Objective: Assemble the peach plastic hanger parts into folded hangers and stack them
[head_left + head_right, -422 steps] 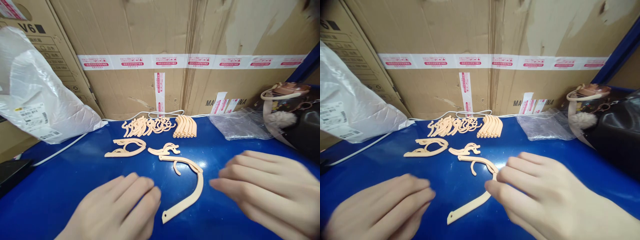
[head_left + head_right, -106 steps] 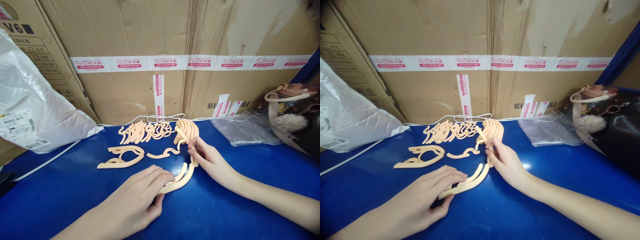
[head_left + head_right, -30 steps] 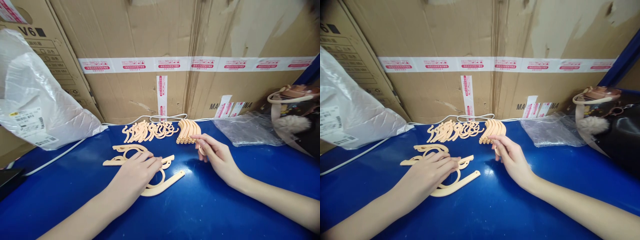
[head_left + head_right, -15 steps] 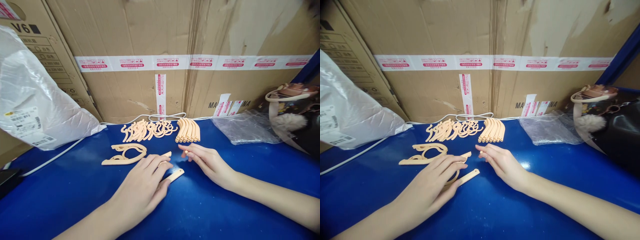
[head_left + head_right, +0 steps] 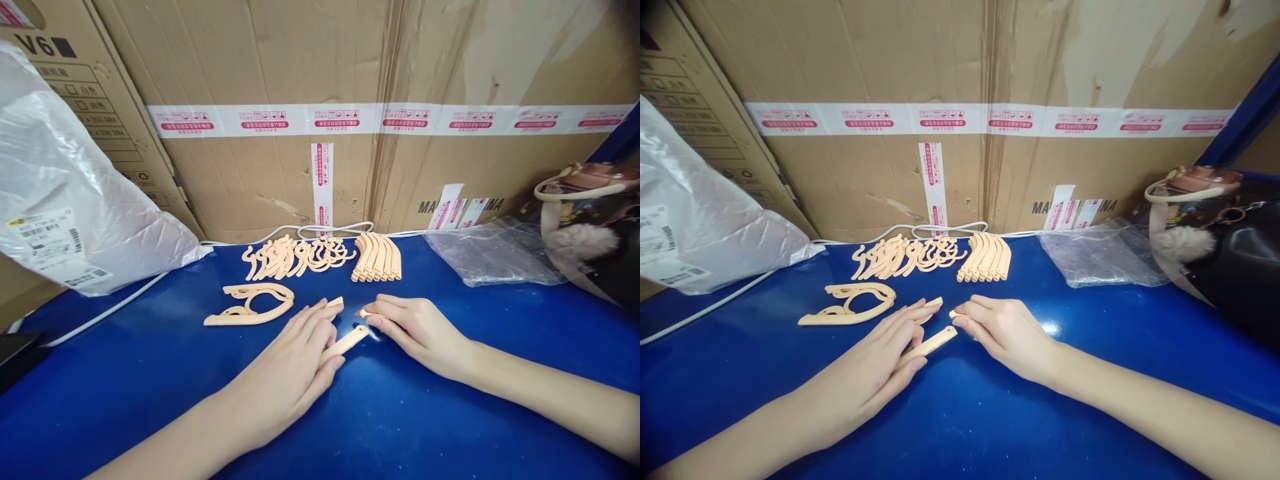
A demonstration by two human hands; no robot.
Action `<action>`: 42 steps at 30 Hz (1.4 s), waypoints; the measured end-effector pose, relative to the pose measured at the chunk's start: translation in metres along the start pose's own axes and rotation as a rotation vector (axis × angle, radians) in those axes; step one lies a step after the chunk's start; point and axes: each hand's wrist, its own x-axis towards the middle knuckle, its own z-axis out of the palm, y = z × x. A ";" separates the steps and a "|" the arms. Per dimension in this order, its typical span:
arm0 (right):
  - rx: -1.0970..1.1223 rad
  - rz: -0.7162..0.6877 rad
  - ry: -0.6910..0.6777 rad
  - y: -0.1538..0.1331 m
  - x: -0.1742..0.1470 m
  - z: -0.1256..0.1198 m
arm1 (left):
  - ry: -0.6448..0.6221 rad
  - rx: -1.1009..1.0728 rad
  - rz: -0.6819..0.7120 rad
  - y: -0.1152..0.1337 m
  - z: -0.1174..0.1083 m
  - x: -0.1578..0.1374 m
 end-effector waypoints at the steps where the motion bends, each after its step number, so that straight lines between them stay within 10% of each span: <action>1: 0.011 0.018 -0.008 0.000 0.000 0.000 | 0.002 -0.016 -0.008 0.000 -0.001 0.000; 28: 0.034 0.184 -0.134 -0.017 -0.007 0.003 | 0.020 0.056 0.055 -0.002 0.005 0.004; 42: -0.340 -0.151 -0.067 -0.008 -0.009 -0.001 | -0.014 0.096 0.098 -0.003 0.006 0.003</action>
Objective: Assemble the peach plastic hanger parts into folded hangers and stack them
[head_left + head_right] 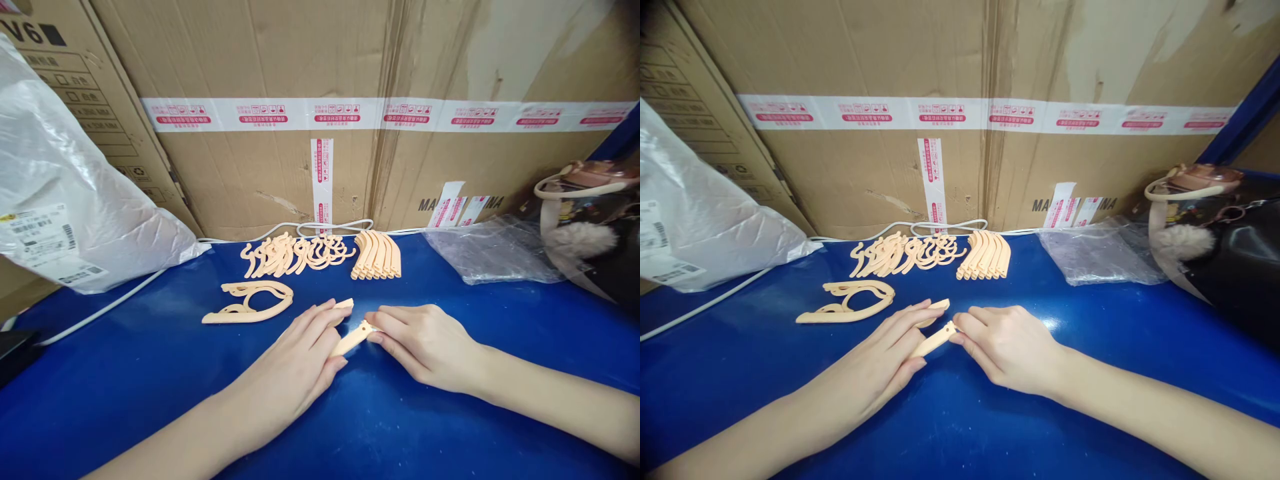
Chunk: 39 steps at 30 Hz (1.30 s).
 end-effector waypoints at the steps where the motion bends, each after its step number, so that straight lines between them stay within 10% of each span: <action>1: -0.034 -0.023 0.006 0.001 0.000 0.000 | -0.002 -0.002 0.004 0.000 0.000 0.000; 15: -0.079 -0.093 0.015 0.003 0.003 -0.001 | -0.036 -0.062 0.037 0.000 -0.005 -0.001; 39: 0.287 0.252 -0.182 -0.007 0.006 -0.005 | -0.020 -0.029 -0.004 -0.001 -0.007 -0.002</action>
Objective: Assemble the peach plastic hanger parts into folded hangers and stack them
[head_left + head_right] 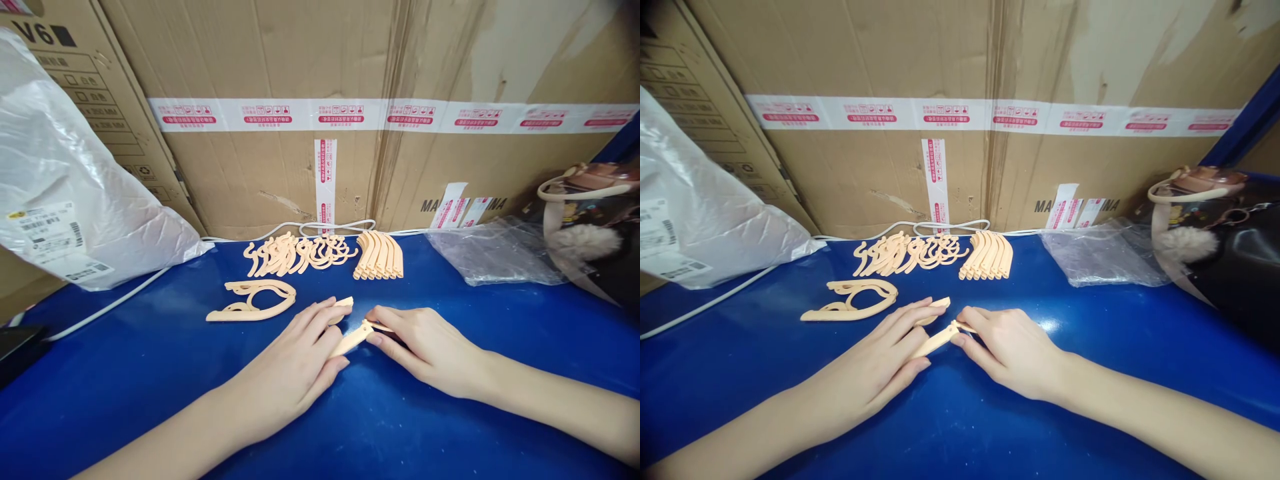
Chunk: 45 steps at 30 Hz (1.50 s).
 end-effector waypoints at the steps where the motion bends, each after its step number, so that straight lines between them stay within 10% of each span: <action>1: 0.007 -0.001 0.002 0.000 0.000 0.000 | 0.003 -0.006 0.000 0.000 0.000 0.000; 23: 0.021 -0.028 -0.006 0.000 0.000 0.000 | 0.018 -0.018 0.005 0.000 0.000 0.000; 45: -0.397 -0.385 0.190 0.007 -0.001 -0.003 | -0.043 -0.104 0.055 0.004 -0.014 -0.001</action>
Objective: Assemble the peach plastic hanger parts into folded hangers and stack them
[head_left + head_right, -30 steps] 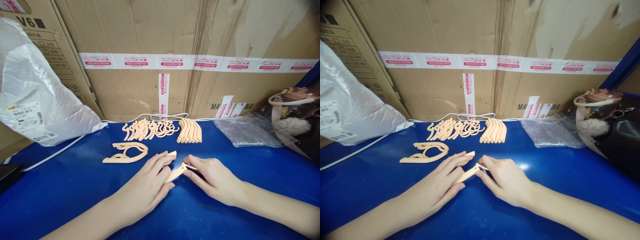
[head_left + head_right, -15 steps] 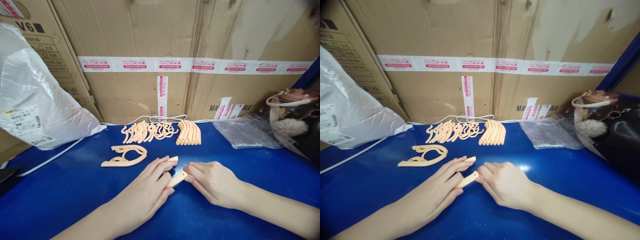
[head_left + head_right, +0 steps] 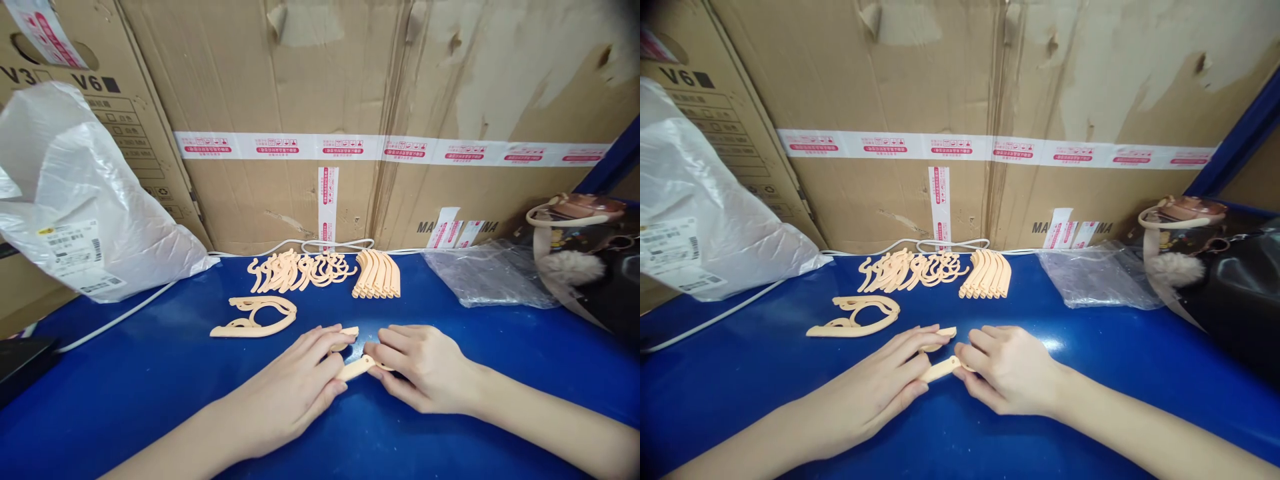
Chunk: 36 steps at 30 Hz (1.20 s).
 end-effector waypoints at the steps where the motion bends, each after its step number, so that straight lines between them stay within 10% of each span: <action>1: -0.001 -0.005 0.006 0.000 0.000 0.000 | -0.019 0.008 0.003 0.001 -0.001 0.000; 20: 0.071 0.026 0.044 -0.008 -0.005 -0.004 | -0.036 -0.036 0.010 0.007 -0.003 0.002; 36: 0.538 0.041 -0.205 -0.006 0.002 -0.037 | 0.042 -0.318 -0.208 -0.006 -0.003 0.003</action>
